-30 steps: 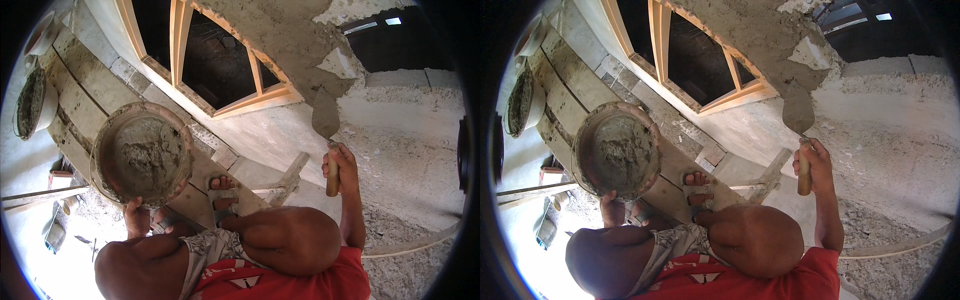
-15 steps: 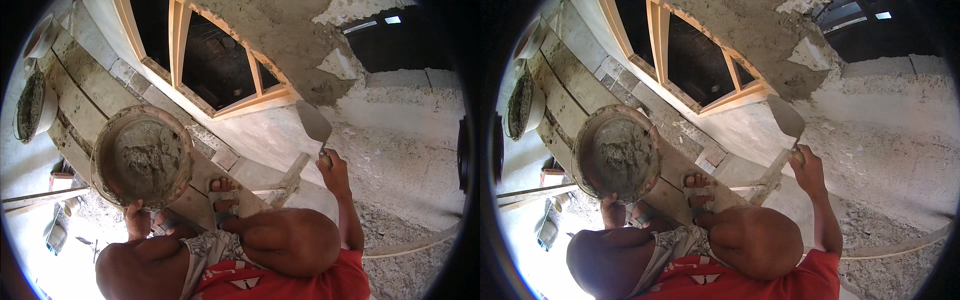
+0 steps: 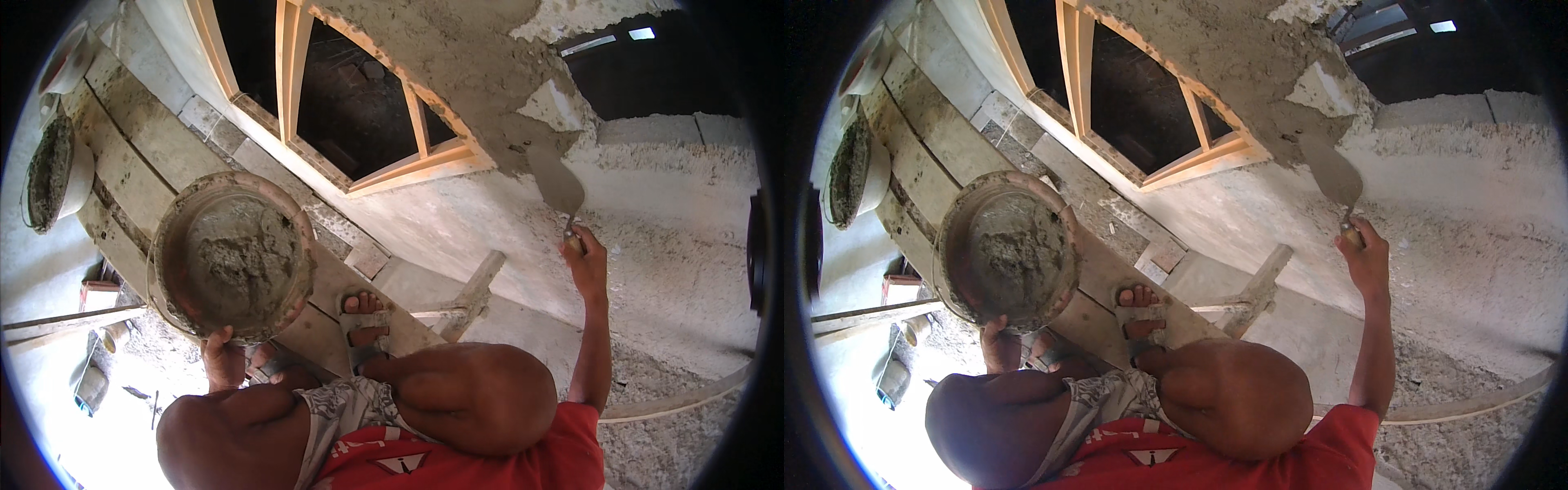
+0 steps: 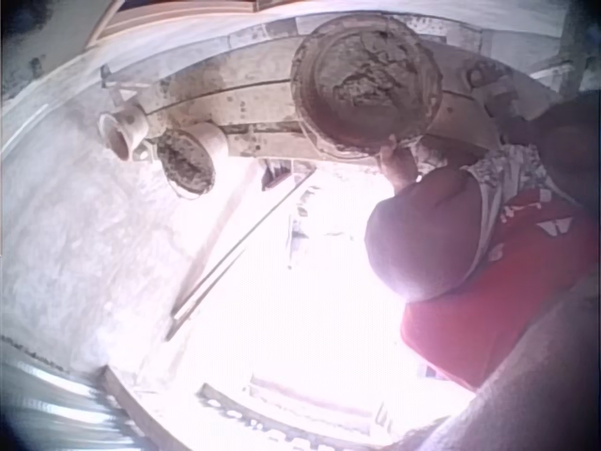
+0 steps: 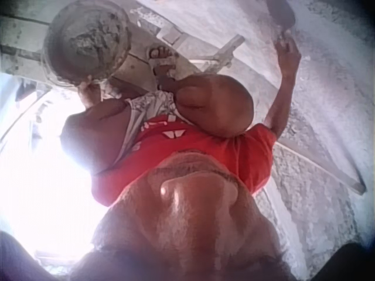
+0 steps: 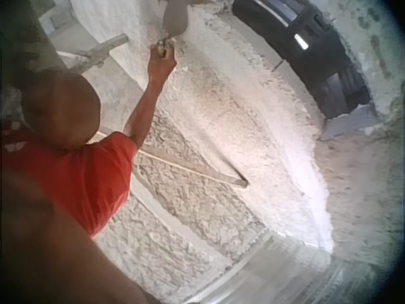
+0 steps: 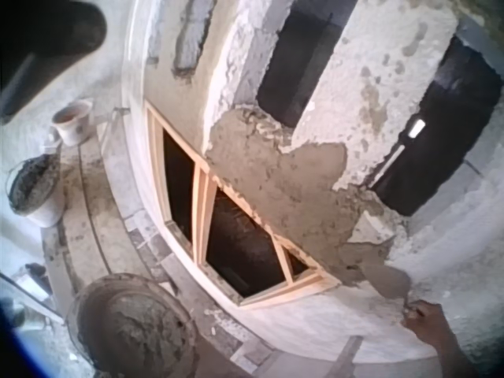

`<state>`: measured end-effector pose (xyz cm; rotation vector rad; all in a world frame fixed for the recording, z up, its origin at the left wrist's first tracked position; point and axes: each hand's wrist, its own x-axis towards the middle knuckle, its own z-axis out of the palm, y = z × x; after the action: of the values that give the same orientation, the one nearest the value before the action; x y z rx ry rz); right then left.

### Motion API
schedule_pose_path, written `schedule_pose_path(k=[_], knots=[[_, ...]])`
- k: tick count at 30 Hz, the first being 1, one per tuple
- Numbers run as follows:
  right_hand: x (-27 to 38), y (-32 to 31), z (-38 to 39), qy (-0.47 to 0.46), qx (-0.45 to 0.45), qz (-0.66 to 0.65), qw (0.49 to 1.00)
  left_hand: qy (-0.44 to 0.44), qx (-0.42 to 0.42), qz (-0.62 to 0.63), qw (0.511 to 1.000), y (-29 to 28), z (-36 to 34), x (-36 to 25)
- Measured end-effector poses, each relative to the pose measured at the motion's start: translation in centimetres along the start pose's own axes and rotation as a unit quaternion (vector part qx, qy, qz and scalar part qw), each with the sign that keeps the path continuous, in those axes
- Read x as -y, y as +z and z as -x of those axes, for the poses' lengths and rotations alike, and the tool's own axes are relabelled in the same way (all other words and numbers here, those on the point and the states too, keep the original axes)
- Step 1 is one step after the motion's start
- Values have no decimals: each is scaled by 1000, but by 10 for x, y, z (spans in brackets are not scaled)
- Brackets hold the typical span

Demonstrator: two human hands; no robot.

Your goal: The person applies mortar to a wall around window openings using a trowel and a bucket of mortar.

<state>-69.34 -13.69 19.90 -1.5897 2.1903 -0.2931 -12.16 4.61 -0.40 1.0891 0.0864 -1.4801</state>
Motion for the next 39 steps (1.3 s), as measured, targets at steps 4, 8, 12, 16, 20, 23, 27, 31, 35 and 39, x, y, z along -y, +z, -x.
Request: schedule_pose_path(k=[4,8,12,16,20,23,27,31,35,39], knots=[[10,-9,30,6,-39,106,994,1,-9,2,1000,8,3,-1],[38,7,52,7,-46,112,993,0,-25,-4,1000,23,9,-6],[116,40,57,-50,135,104,984,-15,-82,-37,996,29,14,-12],[174,78,49,-369,172,154,900,-33,-94,-52,994,48,10,-15],[254,102,49,-476,143,278,822,26,-24,-131,991,44,14,-18],[284,124,37,-475,182,335,793,23,-25,-196,980,48,21,-22],[284,164,17,-483,252,333,770,15,-15,-261,965,65,22,-29],[263,222,24,-423,379,251,784,74,43,-287,954,72,12,-31],[230,234,32,-438,364,165,805,60,31,-316,946,72,16,-37],[184,238,32,-465,286,96,832,65,19,-315,947,66,16,-34]])
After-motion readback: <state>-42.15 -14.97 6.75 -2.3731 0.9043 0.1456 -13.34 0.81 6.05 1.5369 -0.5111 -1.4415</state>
